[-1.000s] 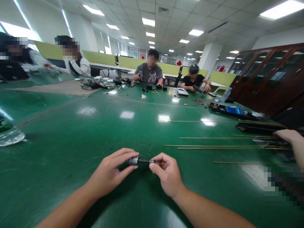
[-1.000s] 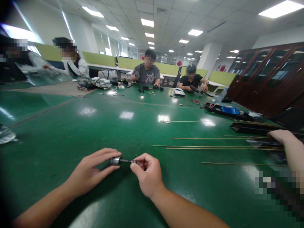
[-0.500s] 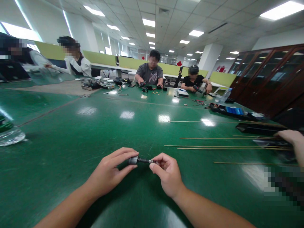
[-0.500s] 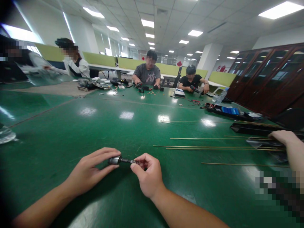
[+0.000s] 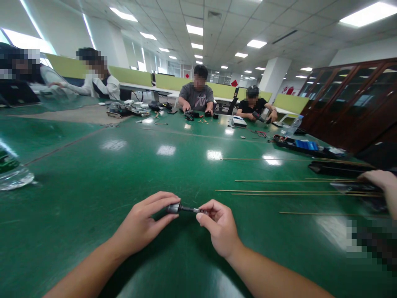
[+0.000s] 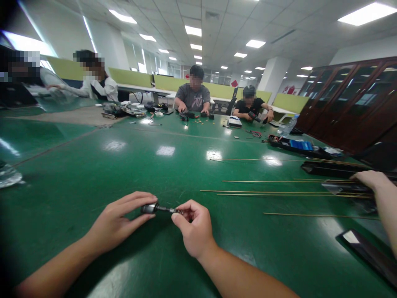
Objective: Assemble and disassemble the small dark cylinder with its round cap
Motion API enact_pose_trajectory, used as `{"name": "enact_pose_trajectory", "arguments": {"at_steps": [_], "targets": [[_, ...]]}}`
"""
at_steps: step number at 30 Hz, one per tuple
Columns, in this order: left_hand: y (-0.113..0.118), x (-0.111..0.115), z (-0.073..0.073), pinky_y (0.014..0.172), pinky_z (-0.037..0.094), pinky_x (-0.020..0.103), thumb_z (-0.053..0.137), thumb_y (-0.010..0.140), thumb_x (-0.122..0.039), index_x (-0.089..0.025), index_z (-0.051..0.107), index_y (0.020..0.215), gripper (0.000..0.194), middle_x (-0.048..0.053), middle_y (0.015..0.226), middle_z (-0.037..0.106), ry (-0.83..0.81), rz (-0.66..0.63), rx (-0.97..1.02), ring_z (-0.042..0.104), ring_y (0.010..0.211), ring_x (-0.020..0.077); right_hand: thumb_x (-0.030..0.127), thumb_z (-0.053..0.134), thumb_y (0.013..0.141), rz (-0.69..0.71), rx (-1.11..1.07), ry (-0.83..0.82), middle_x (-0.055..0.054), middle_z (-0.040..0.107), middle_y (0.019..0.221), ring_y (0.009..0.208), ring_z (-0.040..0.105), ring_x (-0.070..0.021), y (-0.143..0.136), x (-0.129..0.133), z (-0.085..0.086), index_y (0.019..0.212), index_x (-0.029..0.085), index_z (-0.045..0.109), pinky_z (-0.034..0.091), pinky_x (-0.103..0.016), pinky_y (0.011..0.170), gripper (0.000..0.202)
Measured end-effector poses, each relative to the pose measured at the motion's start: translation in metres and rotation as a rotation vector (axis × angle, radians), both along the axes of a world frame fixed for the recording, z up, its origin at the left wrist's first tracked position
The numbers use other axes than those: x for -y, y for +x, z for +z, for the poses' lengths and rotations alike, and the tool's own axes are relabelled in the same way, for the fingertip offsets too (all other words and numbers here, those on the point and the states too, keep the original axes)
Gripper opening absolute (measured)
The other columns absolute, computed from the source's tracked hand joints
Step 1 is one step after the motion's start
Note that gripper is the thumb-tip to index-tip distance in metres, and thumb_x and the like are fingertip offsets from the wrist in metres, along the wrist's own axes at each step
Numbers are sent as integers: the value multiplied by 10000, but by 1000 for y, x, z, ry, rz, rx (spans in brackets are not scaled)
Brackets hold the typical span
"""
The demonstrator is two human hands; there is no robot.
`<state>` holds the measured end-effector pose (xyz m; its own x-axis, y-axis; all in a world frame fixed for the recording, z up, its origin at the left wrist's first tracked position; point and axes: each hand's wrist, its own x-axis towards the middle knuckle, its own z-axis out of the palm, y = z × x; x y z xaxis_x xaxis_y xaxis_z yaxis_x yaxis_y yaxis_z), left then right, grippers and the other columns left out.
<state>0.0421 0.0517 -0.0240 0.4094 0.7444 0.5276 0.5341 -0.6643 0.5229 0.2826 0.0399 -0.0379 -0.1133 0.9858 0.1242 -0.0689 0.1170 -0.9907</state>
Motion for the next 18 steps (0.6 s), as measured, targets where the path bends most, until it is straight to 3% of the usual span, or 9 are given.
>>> {"name": "enact_pose_trajectory", "arguments": {"at_steps": [7,10,13,15,18], "targets": [[-1,-4,-2,991,519,366,646,915,-265,-245,643,1233,318,89,1226,645,-23,17,4,619,1129,215,260,740,793,-6,4,7,1,613,703,624,515,-135,1,1,-2,826,166,674,406,-256,597,119],[-15,-20,-10,1012,492,437,722,851,-357,-231,665,1178,355,85,1177,670,-49,268,75,627,1092,249,252,746,787,14,0,9,-7,628,724,642,531,-139,0,3,-3,830,164,687,421,-260,615,115],[-37,-39,-17,987,506,464,764,789,-458,-200,672,1171,470,88,1094,708,-208,561,337,670,978,257,248,749,784,61,9,-1,-4,622,705,645,544,-142,-2,6,-3,832,161,698,428,-263,624,112],[-49,-46,-18,986,520,415,709,836,-486,-170,622,1255,532,104,1132,707,-272,604,540,681,1011,240,248,751,782,81,11,-2,1,615,693,641,547,-141,-2,8,-2,832,158,700,425,-262,620,114],[-65,-44,-13,1040,487,340,610,928,-461,-176,501,1394,557,89,1281,659,-293,599,648,642,1150,195,250,754,776,95,6,4,11,600,670,627,540,-134,-3,10,0,835,154,700,416,-256,607,125]]}}
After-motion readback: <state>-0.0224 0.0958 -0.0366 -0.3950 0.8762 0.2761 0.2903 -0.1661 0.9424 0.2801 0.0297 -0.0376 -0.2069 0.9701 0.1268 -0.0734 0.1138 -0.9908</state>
